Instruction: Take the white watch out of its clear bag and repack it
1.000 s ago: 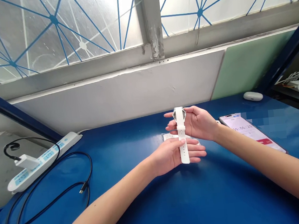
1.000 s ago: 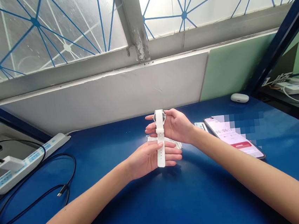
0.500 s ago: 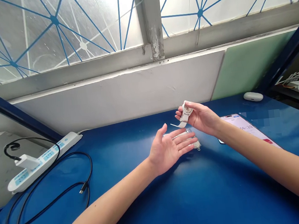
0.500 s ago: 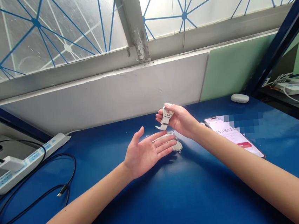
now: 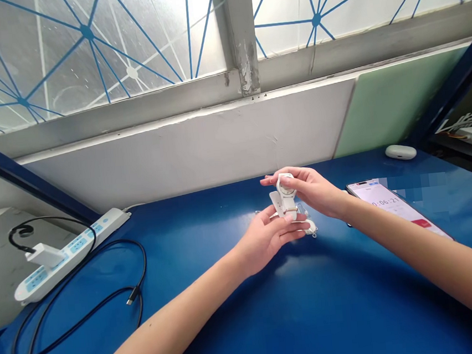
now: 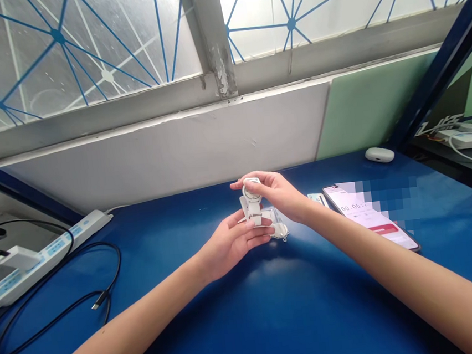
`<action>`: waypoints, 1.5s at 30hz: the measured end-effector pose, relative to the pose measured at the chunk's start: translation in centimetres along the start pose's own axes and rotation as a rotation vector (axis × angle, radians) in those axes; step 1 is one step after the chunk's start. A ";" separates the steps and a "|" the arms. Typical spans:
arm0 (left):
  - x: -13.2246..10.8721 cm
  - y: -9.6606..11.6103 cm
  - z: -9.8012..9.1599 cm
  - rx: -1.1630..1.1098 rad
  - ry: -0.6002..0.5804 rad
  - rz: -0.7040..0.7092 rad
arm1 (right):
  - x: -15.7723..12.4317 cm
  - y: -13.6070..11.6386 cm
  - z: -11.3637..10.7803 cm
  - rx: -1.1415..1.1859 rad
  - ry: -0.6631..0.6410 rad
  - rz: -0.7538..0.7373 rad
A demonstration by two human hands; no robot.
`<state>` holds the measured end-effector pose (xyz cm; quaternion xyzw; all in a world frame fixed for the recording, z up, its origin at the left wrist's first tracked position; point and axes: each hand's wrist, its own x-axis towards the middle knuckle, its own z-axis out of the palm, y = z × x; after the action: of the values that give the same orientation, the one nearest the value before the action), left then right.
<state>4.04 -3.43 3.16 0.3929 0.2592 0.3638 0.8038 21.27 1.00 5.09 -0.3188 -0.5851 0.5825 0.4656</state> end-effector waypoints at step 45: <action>-0.5 -0.8 0.9 0.195 0.103 -0.140 | -0.3 -1.0 0.3 0.516 -0.218 0.317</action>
<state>4.64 -4.53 3.09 0.4309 0.3611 0.2995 0.7709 21.28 0.50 6.10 -0.2133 -0.4075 0.8076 0.3691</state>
